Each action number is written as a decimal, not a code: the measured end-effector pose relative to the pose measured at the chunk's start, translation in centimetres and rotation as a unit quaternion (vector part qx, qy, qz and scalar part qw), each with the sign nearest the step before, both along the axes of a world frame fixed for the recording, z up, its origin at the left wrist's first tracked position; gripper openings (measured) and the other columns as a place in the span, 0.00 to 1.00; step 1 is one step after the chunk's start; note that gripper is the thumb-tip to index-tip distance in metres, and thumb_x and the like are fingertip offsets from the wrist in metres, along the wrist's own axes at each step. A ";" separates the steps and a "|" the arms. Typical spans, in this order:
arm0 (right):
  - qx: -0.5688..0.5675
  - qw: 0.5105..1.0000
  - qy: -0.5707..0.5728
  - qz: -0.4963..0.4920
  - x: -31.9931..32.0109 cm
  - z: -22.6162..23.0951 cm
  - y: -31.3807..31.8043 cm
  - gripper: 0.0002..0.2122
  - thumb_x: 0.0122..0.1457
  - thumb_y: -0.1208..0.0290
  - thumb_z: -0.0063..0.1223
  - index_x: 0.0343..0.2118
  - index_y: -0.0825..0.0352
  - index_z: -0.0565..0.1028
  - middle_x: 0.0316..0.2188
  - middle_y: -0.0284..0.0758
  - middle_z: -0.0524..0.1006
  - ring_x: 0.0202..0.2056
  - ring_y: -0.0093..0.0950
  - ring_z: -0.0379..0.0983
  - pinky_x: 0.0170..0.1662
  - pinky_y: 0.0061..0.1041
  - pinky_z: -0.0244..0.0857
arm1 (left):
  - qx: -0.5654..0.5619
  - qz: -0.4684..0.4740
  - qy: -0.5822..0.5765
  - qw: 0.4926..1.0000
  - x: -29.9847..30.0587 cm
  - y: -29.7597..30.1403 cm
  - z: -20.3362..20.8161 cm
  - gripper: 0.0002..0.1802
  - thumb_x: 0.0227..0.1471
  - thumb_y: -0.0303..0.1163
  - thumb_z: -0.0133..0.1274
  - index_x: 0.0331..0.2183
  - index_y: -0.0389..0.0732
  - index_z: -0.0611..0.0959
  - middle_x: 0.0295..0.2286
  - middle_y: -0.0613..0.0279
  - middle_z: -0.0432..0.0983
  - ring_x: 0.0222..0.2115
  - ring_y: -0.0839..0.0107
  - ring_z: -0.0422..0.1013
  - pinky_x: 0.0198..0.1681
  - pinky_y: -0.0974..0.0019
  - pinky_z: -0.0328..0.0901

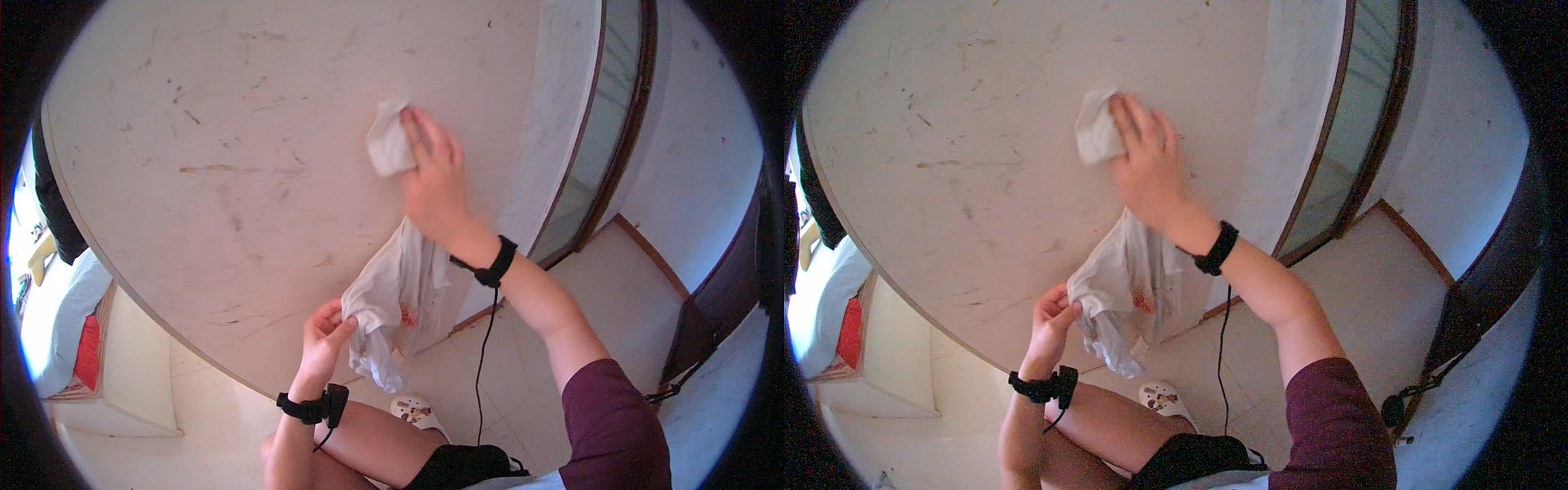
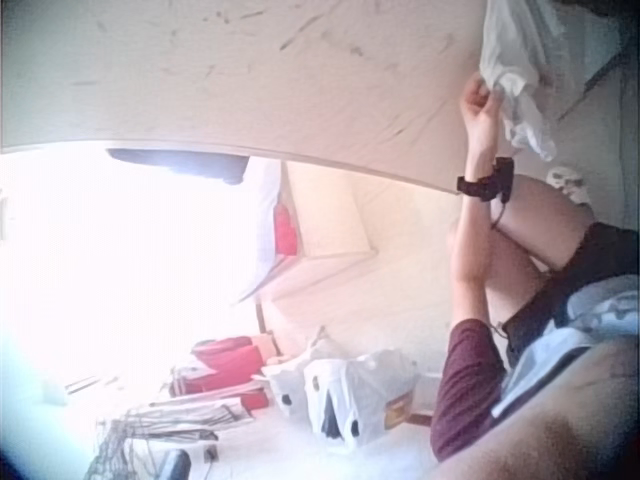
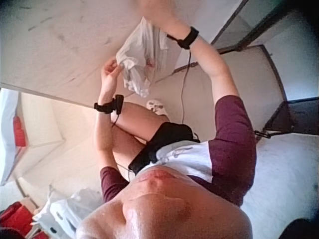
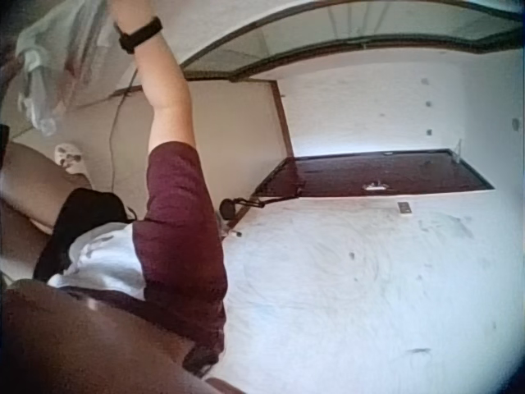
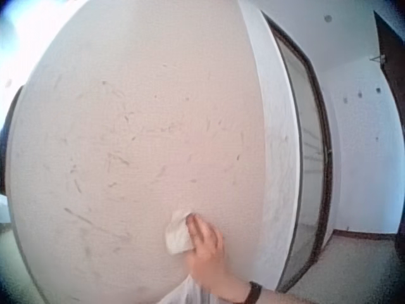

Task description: Cleaning markings or stains off a white wall using a damp cloth.

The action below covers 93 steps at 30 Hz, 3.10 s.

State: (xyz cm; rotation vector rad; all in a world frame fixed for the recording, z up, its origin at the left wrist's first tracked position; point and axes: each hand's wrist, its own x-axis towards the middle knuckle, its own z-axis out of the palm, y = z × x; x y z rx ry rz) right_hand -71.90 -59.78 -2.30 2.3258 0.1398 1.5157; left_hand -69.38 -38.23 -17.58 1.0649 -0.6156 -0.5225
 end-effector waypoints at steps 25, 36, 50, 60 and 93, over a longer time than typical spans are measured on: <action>-0.045 0.991 0.063 0.112 -2.1 -6.4 1.2 0.14 0.46 0.73 0.47 0.35 0.77 0.73 0.56 0.48 0.57 0.60 0.40 0.45 0.57 0.49 0.42 | 0.071 0.137 -0.070 0.986 0.7 3.0 -0.5 0.11 0.42 0.20 0.44 0.32 0.34 0.77 0.24 0.69 0.73 0.24 0.81 0.66 0.28 0.78 0.59; -0.058 0.988 -0.056 0.129 0.5 -0.6 4.5 0.10 0.44 0.74 0.48 0.27 0.76 0.74 0.56 0.47 0.58 0.59 0.42 0.47 0.56 0.52 0.42 | 0.003 0.143 -0.031 0.989 0.3 3.6 0.2 0.12 0.44 0.22 0.44 0.35 0.33 0.76 0.29 0.66 0.74 0.29 0.79 0.68 0.34 0.77 0.60; -0.123 0.982 -0.021 0.144 0.4 -3.4 5.6 0.06 0.42 0.73 0.48 0.17 0.70 0.74 0.56 0.44 0.59 0.59 0.41 0.47 0.56 0.53 0.42 | 0.023 0.112 -0.026 0.993 0.9 3.0 -0.5 0.14 0.47 0.23 0.49 0.39 0.34 0.74 0.32 0.63 0.75 0.33 0.77 0.70 0.38 0.74 0.63; -0.101 0.988 0.034 0.110 -0.4 -2.4 7.2 0.07 0.42 0.72 0.49 0.21 0.69 0.76 0.56 0.41 0.59 0.59 0.41 0.48 0.55 0.52 0.43 | -0.018 0.136 0.008 0.991 0.8 3.9 0.3 0.14 0.46 0.23 0.48 0.39 0.34 0.74 0.31 0.64 0.74 0.31 0.76 0.70 0.36 0.74 0.63; -0.061 0.988 -0.050 0.130 0.7 -1.0 6.4 0.09 0.42 0.75 0.49 0.28 0.71 0.74 0.52 0.40 0.57 0.59 0.42 0.44 0.57 0.55 0.37 | -0.142 0.054 0.020 0.988 0.9 3.8 0.3 0.15 0.45 0.27 0.46 0.38 0.33 0.72 0.30 0.63 0.72 0.32 0.77 0.67 0.38 0.74 0.61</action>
